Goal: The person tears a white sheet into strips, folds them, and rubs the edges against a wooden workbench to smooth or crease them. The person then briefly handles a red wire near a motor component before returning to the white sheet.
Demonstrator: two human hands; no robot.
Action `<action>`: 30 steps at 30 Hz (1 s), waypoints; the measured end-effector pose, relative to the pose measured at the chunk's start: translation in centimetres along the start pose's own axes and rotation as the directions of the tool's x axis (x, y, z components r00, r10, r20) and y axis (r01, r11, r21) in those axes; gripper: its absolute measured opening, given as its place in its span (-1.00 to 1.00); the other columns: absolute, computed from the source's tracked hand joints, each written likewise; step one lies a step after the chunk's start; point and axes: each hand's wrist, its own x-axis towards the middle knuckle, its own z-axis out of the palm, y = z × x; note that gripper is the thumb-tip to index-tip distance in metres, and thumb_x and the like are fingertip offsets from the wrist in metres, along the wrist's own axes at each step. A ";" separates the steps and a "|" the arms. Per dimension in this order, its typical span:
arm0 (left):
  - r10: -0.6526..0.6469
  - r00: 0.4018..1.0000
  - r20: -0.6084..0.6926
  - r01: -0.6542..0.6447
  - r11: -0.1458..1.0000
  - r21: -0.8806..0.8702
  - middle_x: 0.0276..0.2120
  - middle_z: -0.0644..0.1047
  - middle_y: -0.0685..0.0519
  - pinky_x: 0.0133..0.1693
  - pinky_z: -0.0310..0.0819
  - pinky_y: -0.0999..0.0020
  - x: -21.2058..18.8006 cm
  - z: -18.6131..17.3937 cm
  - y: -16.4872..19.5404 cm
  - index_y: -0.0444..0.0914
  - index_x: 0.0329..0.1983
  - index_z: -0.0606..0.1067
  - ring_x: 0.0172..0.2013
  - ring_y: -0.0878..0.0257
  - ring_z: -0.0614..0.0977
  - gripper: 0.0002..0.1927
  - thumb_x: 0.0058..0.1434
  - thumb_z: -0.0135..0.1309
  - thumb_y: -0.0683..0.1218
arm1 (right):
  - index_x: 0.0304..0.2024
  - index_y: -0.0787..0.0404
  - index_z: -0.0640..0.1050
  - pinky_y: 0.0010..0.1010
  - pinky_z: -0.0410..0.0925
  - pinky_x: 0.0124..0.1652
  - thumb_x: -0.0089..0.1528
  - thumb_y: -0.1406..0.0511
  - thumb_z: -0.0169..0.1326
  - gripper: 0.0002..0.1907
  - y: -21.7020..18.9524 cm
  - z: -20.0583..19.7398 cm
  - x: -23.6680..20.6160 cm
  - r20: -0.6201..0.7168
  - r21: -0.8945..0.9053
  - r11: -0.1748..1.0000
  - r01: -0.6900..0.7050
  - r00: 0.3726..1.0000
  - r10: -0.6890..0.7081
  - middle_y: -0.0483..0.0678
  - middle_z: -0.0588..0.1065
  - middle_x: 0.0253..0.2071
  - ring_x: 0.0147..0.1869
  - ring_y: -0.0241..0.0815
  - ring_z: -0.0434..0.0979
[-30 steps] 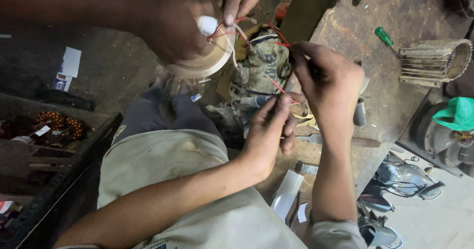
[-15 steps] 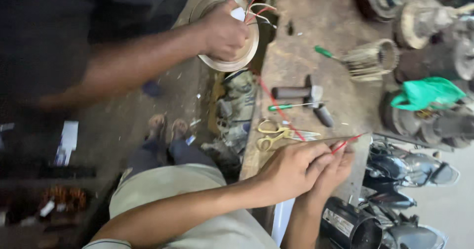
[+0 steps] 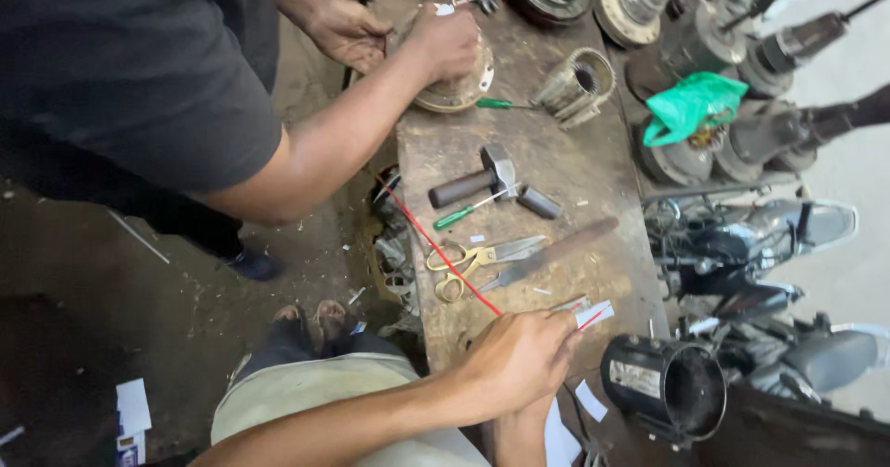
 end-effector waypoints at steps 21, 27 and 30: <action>0.142 0.949 0.280 -0.138 0.990 -0.034 -0.40 0.55 -0.25 -0.28 0.46 -0.16 -0.5 -4.8 -2.1 -0.31 -0.21 0.44 -0.35 -0.30 0.59 -0.83 0.32 0.06 -0.09 | 0.28 0.11 0.25 -0.27 0.39 -0.02 0.48 0.15 -0.10 -0.62 2.2 7.8 -12.2 -0.249 -0.158 0.983 -0.097 0.967 0.056 -0.08 0.38 -0.03 0.02 -0.19 0.43; 0.150 0.877 0.456 -0.206 0.976 0.074 -0.37 0.57 -0.19 -0.37 0.54 0.04 -3.0 -6.0 -1.1 -0.32 -0.05 0.47 -0.37 -0.10 0.66 -0.76 0.39 0.04 -0.04 | 0.15 0.13 0.37 -0.31 0.42 -0.01 0.42 0.14 -0.23 -0.66 2.9 8.9 -17.3 -0.510 0.087 0.963 -0.255 0.819 0.263 -0.05 0.45 -0.03 0.03 -0.20 0.49; 0.159 0.836 0.525 -0.251 0.962 0.108 -0.23 0.58 -0.17 -0.44 0.56 0.14 -4.7 -10.3 -2.2 -0.35 0.29 0.39 -0.35 -0.03 0.67 -0.46 0.21 0.01 -0.13 | 0.12 0.19 0.42 -0.32 0.43 -0.08 0.47 0.18 -0.09 -0.73 2.1 10.2 -17.2 -0.519 -0.121 0.982 -0.146 0.853 0.063 0.00 0.46 -0.04 -0.04 -0.19 0.50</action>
